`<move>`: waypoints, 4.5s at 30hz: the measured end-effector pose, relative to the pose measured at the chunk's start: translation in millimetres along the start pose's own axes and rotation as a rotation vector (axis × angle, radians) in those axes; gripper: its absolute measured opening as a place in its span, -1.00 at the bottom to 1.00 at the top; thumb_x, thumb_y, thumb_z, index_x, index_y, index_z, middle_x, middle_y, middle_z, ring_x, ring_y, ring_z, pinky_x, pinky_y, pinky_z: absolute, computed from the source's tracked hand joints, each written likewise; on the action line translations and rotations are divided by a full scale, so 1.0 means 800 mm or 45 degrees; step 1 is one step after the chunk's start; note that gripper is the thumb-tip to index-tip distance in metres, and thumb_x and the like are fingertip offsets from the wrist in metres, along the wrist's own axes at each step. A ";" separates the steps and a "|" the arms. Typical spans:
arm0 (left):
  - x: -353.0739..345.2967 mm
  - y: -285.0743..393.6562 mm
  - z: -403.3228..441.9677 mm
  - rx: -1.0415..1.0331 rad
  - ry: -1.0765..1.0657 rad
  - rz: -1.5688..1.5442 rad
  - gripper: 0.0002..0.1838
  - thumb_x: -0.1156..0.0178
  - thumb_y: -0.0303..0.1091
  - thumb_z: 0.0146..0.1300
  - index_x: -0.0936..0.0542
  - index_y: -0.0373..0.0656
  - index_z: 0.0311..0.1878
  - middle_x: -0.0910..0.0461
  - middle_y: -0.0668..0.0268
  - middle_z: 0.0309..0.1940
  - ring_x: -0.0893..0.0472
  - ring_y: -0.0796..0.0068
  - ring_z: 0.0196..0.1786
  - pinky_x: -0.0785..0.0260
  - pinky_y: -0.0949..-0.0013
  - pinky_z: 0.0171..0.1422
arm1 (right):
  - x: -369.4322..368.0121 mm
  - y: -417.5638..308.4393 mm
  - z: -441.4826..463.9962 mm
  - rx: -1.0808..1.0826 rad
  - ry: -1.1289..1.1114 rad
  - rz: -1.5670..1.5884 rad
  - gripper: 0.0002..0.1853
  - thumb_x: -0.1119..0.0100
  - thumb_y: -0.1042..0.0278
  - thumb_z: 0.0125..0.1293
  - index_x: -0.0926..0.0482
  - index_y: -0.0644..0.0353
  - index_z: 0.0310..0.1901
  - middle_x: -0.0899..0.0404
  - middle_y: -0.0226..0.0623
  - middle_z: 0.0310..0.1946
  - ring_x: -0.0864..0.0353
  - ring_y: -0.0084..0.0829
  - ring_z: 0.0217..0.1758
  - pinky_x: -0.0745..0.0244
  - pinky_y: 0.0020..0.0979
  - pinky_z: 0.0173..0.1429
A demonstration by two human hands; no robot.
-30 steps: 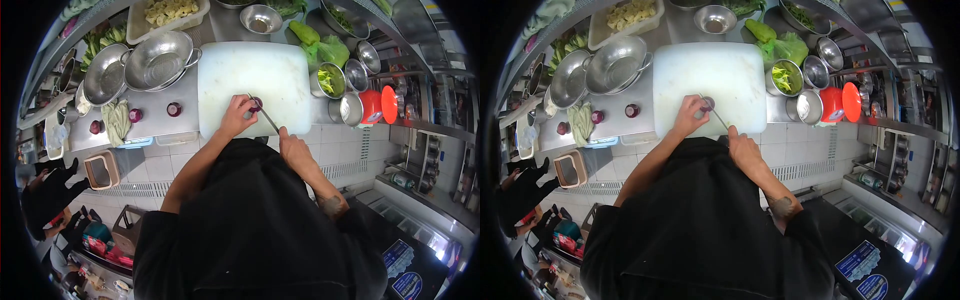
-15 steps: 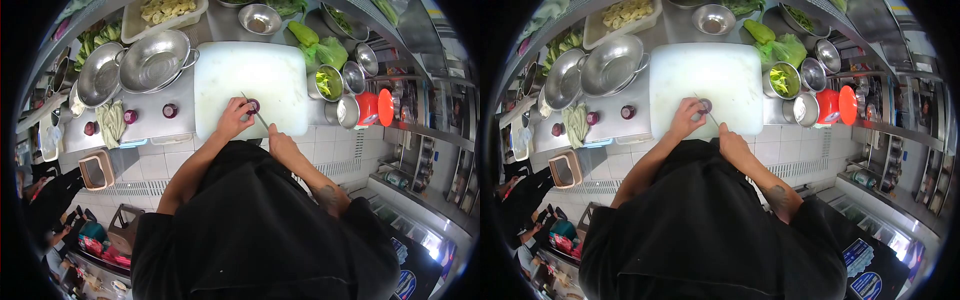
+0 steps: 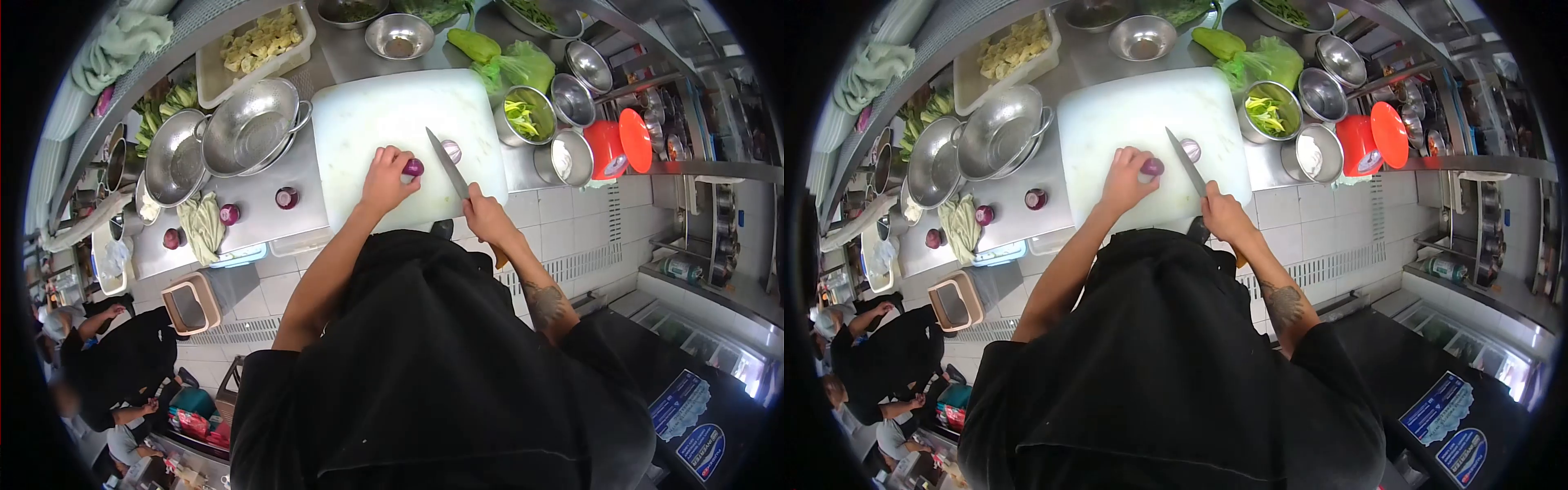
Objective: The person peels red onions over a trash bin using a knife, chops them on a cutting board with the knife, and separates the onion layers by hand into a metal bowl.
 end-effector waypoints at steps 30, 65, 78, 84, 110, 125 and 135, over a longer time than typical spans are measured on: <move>0.008 0.016 -0.021 -0.074 0.019 -0.175 -0.63 -0.38 -0.55 -0.04 -0.62 -0.12 -0.09 -0.53 0.23 -0.15 -0.57 0.17 -0.09 -0.50 0.22 -0.03 | -0.002 -0.056 -0.063 0.014 -0.173 -0.338 -0.83 0.10 0.57 0.30 -0.27 0.37 -0.09 -0.59 0.41 -0.37 -0.61 0.39 -0.23 -0.50 0.23 -0.11; 0.019 0.013 -0.050 -0.124 0.253 -0.138 -0.73 -0.39 -0.53 0.05 -0.62 -0.18 -0.13 -0.60 0.23 -0.14 -0.62 0.19 -0.08 -0.54 0.24 -0.01 | -0.029 -0.065 -0.070 0.123 -0.053 -0.460 -0.85 0.03 0.54 0.29 -0.24 0.31 -0.16 -0.58 0.30 -0.43 -0.63 0.30 -0.34 -0.57 0.13 -0.24; 0.010 0.006 -0.050 -0.105 0.235 -0.116 -0.71 -0.41 -0.51 0.06 -0.64 -0.18 -0.11 -0.63 0.24 -0.12 -0.63 0.21 -0.06 -0.56 0.26 0.01 | -0.039 -0.010 -0.005 0.172 -0.196 -0.132 -0.83 0.05 0.47 0.38 -0.22 0.25 -0.07 -0.60 0.11 -0.45 -0.63 0.03 -0.52 -0.53 -0.06 -0.49; 0.040 0.028 -0.033 0.024 0.305 -0.150 -0.69 -0.42 -0.48 0.06 -0.63 -0.21 -0.10 -0.60 0.19 -0.13 -0.62 0.16 -0.07 -0.54 0.24 0.01 | 0.011 -0.005 -0.027 0.085 -0.316 0.368 -0.85 0.07 0.35 0.47 -0.24 0.21 -0.10 -0.55 -0.03 -0.58 -0.55 -0.21 -0.71 -0.42 -0.28 -0.69; -0.003 -0.006 -0.040 0.137 -0.065 -0.239 -0.47 -0.50 -0.28 0.07 -0.58 -0.09 0.13 -0.56 0.10 0.19 -0.49 -0.03 0.31 -0.37 0.14 0.41 | -0.004 0.010 -0.021 0.000 -0.223 0.234 -0.84 0.06 0.35 0.47 -0.29 0.28 -0.10 -0.55 -0.02 -0.59 -0.56 -0.14 -0.67 -0.48 -0.16 -0.58; 0.037 0.000 -0.050 0.080 0.247 -0.042 -0.63 -0.37 -0.52 0.02 -0.60 -0.17 -0.04 -0.54 0.21 -0.11 -0.57 0.17 -0.05 -0.50 0.22 0.06 | -0.006 -0.050 -0.034 0.273 -0.082 -0.327 -0.78 0.00 0.38 0.40 -0.32 0.34 -0.06 -0.62 0.23 -0.46 -0.63 0.29 -0.34 -0.53 0.18 -0.19; 0.036 0.000 -0.041 0.030 0.098 -0.110 -0.67 -0.37 -0.56 0.00 -0.63 -0.14 -0.11 -0.57 0.23 -0.13 -0.59 0.19 -0.08 -0.53 0.23 -0.01 | -0.002 -0.059 -0.040 0.297 -0.120 -0.398 -0.81 0.00 0.45 0.33 -0.32 0.33 -0.09 -0.61 0.22 -0.49 -0.64 0.28 -0.36 -0.54 0.16 -0.24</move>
Point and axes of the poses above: each hand's wrist, its own z-axis towards the middle knuckle, its own x-axis out of the back of the hand, y = z × x, the point moved 8 cm from there along z, towards the middle knuckle
